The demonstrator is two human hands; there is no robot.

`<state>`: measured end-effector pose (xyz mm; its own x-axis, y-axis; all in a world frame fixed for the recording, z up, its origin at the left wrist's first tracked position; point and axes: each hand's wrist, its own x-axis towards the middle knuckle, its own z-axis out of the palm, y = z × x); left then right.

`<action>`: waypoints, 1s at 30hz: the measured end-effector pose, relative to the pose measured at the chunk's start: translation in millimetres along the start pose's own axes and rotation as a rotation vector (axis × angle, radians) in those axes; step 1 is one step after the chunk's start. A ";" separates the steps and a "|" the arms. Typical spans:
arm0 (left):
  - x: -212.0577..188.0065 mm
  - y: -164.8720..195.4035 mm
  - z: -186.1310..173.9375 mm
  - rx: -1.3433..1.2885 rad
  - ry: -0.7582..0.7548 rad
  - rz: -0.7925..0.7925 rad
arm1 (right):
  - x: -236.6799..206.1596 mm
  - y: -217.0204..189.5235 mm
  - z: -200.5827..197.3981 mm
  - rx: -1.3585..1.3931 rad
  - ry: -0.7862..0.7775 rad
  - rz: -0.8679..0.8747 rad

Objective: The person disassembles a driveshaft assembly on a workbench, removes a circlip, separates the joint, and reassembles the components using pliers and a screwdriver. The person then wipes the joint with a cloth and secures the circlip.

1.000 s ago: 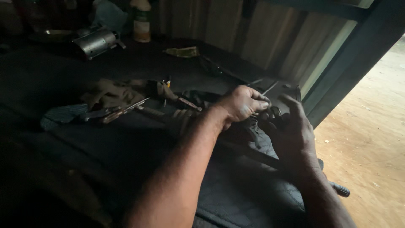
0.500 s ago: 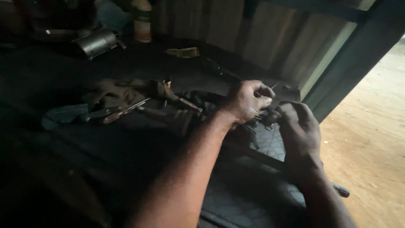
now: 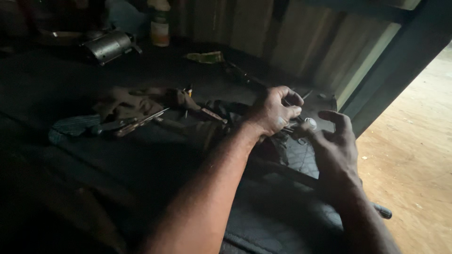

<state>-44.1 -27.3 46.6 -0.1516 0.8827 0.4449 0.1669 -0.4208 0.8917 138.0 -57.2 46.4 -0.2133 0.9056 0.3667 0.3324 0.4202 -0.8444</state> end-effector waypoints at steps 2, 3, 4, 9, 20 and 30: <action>1.4 -1.6 -1.4 -0.053 -0.008 0.002 | 2.0 3.4 1.5 -0.009 -0.056 -0.304; 1.4 -2.3 -1.5 -0.078 -0.018 0.028 | 2.8 4.8 2.2 -0.013 -0.087 -0.449; 1.5 -3.1 -0.9 -0.101 -0.028 0.055 | 3.9 5.9 2.7 -0.004 -0.054 -0.254; 0.2 -3.0 3.9 -0.009 -0.012 0.061 | 5.0 4.8 1.7 0.073 0.069 0.027; 2.3 -6.5 -0.2 0.088 0.082 0.100 | 1.5 -13.3 6.5 -0.355 -0.013 -0.033; -5.9 6.5 -7.5 0.439 0.209 0.052 | -11.2 -40.4 19.8 -0.580 0.070 0.125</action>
<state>-49.4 -36.8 50.3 -0.3171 0.7832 0.5349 0.5673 -0.2954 0.7687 108.8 -85.4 68.7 -0.0860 0.9436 0.3198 0.8028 0.2557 -0.5386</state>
